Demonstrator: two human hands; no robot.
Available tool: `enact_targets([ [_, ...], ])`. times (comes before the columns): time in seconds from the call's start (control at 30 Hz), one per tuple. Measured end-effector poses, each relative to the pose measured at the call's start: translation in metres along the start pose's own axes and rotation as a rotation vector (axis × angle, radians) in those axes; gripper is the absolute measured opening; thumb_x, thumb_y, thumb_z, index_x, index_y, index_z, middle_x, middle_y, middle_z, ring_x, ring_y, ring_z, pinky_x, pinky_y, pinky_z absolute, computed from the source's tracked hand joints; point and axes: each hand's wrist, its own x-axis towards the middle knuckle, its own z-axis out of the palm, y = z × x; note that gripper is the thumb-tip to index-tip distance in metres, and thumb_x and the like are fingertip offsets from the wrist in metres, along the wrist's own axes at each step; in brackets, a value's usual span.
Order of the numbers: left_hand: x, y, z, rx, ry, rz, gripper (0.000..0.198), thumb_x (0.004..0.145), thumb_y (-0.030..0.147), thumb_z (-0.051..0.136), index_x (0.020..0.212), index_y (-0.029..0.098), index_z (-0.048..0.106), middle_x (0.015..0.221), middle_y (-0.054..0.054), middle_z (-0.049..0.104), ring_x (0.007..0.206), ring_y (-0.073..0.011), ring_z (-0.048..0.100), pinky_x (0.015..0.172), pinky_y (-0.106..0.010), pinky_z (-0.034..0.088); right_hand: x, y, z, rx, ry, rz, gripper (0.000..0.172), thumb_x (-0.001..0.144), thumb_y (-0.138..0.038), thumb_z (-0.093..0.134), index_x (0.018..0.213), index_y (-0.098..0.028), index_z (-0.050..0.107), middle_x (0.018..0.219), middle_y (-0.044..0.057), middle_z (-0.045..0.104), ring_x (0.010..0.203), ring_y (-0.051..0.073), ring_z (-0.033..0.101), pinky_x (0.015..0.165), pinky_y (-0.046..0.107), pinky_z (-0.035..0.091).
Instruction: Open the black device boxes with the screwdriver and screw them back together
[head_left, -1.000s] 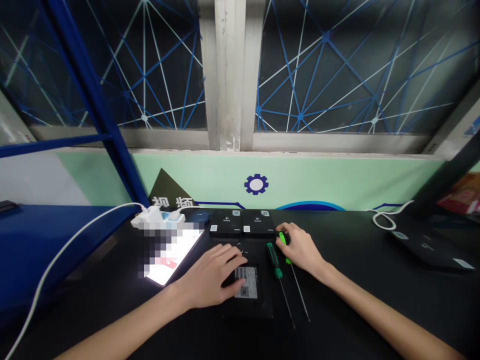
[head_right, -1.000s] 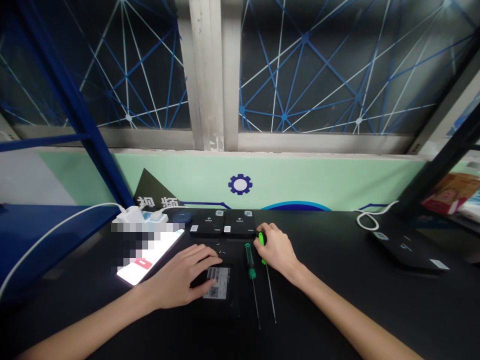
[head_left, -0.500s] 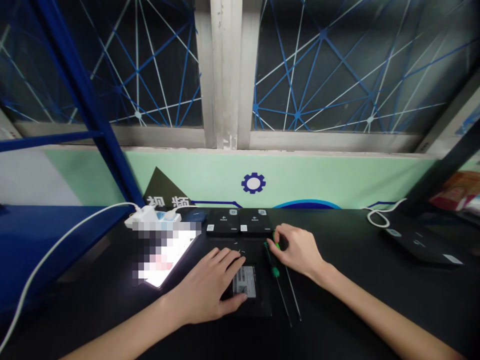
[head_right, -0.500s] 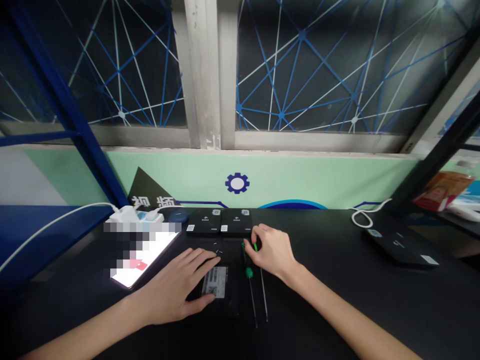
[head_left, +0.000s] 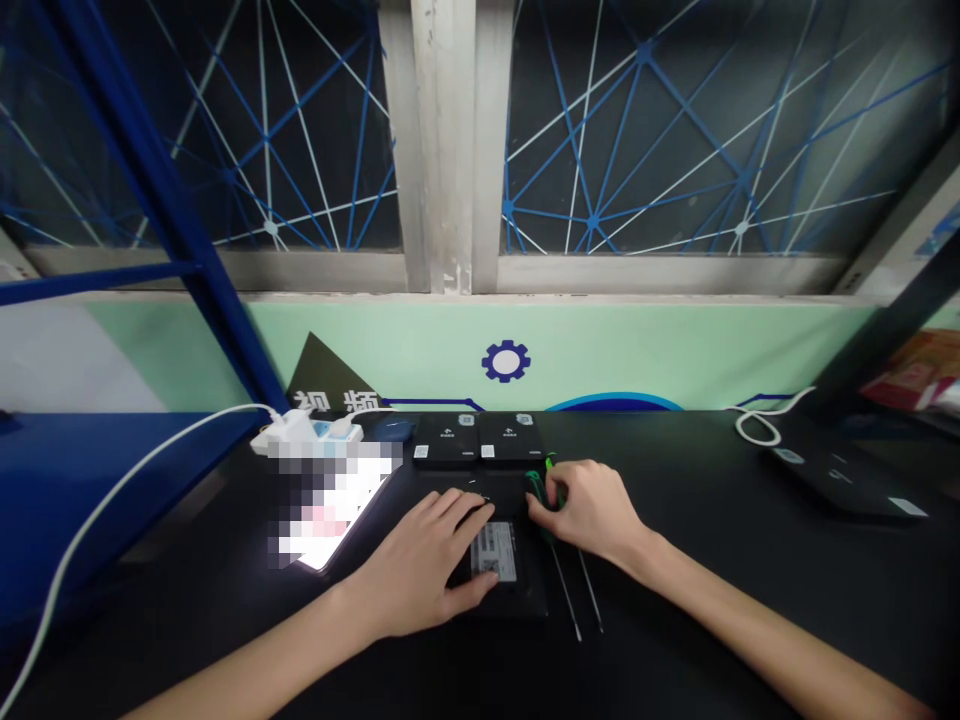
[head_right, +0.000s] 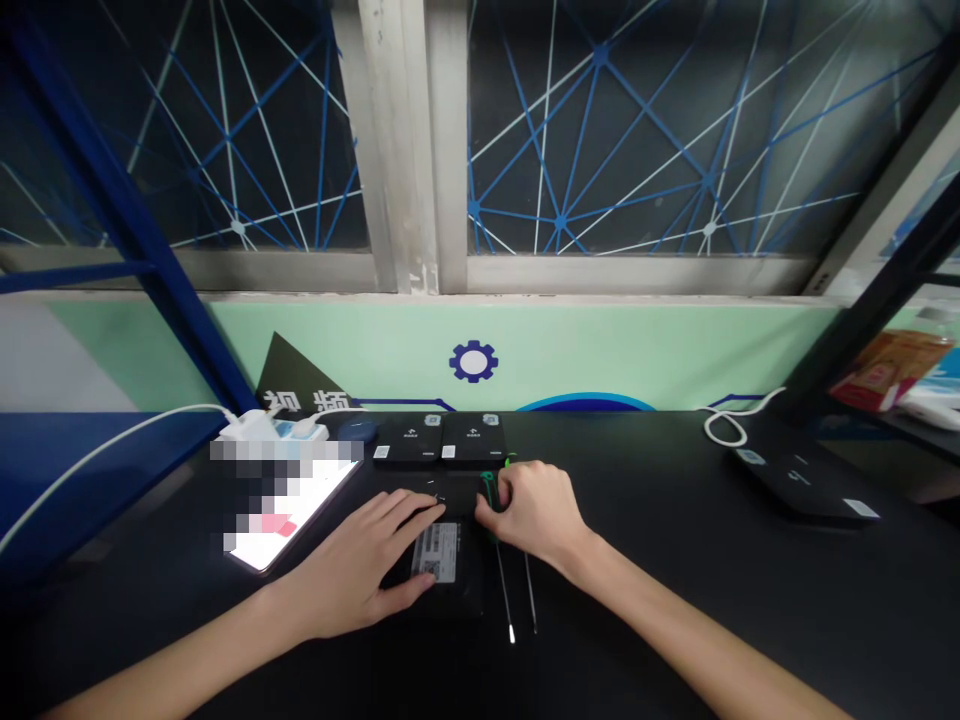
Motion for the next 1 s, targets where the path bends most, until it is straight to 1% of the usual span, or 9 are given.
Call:
enact_targets([
  [0.1, 0.000, 0.000, 0.000, -0.005, -0.005, -0.003, 0.057, 0.098, 0.051, 0.048, 0.145, 0.018, 0.046, 0.139, -0.012, 0.055, 0.126, -0.0332, 0.051, 0.106, -0.051, 0.042, 0.003, 0.003, -0.003, 0.220, 0.067, 0.050, 0.039, 0.077, -0.036, 0.068, 0.051, -0.019, 0.044, 0.047, -0.003, 0.048, 0.046, 0.011, 0.039, 0.050, 0.025, 0.027],
  [0.23, -0.001, -0.002, 0.000, -0.025, 0.012, -0.001, 0.057, 0.099, 0.051, 0.048, 0.146, 0.019, 0.044, 0.139, -0.012, 0.055, 0.126, -0.0324, 0.051, 0.105, -0.051, 0.043, 0.008, 0.014, -0.002, 0.732, 0.086, 0.134, 0.038, 0.083, -0.041, 0.067, 0.059, -0.020, 0.046, 0.048, -0.006, 0.041, 0.043, 0.008, 0.032, 0.045, 0.023, 0.025],
  [0.3, -0.001, -0.002, 0.000, -0.029, 0.011, 0.001, 0.057, 0.099, 0.051, 0.048, 0.146, 0.020, 0.043, 0.139, -0.012, 0.054, 0.126, -0.0323, 0.051, 0.106, -0.051, 0.043, 0.010, 0.019, 0.000, 0.975, 0.130, 0.155, 0.036, 0.087, -0.044, 0.064, 0.066, -0.021, 0.046, 0.047, -0.008, 0.038, 0.041, 0.008, 0.032, 0.042, 0.022, 0.025],
  [0.37, -0.001, -0.002, 0.000, -0.031, 0.006, 0.002, 0.057, 0.098, 0.050, 0.048, 0.146, 0.019, 0.044, 0.139, -0.012, 0.054, 0.126, -0.0323, 0.051, 0.106, -0.051, 0.042, 0.011, 0.022, 0.003, 1.148, 0.186, 0.165, 0.031, 0.090, -0.045, 0.062, 0.075, -0.022, 0.048, 0.048, -0.008, 0.043, 0.039, 0.008, 0.037, 0.040, 0.020, 0.029],
  [0.43, -0.001, -0.001, 0.001, -0.035, 0.010, -0.001, 0.056, 0.098, 0.049, 0.049, 0.145, 0.019, 0.045, 0.138, -0.012, 0.055, 0.125, -0.0321, 0.052, 0.105, -0.051, 0.043, 0.012, 0.024, 0.005, 1.249, 0.230, 0.163, 0.025, 0.089, -0.044, 0.064, 0.085, -0.023, 0.051, 0.056, -0.006, 0.056, 0.041, 0.010, 0.047, 0.040, 0.021, 0.037],
  [0.5, -0.001, 0.000, 0.002, -0.044, 0.022, -0.005, 0.055, 0.098, 0.047, 0.050, 0.144, 0.018, 0.045, 0.137, -0.012, 0.055, 0.124, -0.0316, 0.052, 0.105, -0.050, 0.044, 0.013, 0.023, 0.007, 1.293, 0.258, 0.163, 0.026, 0.085, -0.040, 0.070, 0.095, -0.023, 0.053, 0.070, -0.002, 0.067, 0.047, 0.012, 0.057, 0.045, 0.023, 0.046],
  [0.63, 0.000, 0.001, 0.005, -0.067, 0.051, -0.010, 0.052, 0.098, 0.043, 0.051, 0.143, 0.020, 0.046, 0.136, -0.011, 0.055, 0.123, -0.0305, 0.053, 0.105, -0.049, 0.045, 0.013, 0.019, 0.011, 1.323, 0.268, 0.173, 0.037, 0.082, -0.038, 0.075, 0.110, -0.022, 0.055, 0.078, 0.001, 0.070, 0.056, 0.014, 0.063, 0.054, 0.026, 0.055],
  [0.83, 0.000, 0.000, 0.006, -0.088, 0.058, -0.009, 0.050, 0.098, 0.043, 0.051, 0.142, 0.020, 0.046, 0.136, -0.011, 0.054, 0.123, -0.0300, 0.052, 0.104, -0.048, 0.045, 0.013, 0.016, 0.014, 1.282, 0.231, 0.182, 0.037, 0.081, -0.040, 0.077, 0.104, -0.020, 0.056, 0.074, 0.001, 0.070, 0.055, 0.013, 0.064, 0.055, 0.026, 0.056],
  [1.0, -0.001, 0.001, 0.005, -0.105, 0.060, -0.016, 0.050, 0.098, 0.043, 0.051, 0.143, 0.021, 0.046, 0.136, -0.011, 0.054, 0.123, -0.0298, 0.052, 0.106, -0.048, 0.044, 0.014, 0.014, 0.015, 1.231, 0.246, 0.204, 0.041, 0.079, -0.044, 0.079, 0.100, -0.021, 0.052, 0.069, 0.000, 0.069, 0.059, 0.018, 0.070, 0.054, 0.027, 0.059],
])
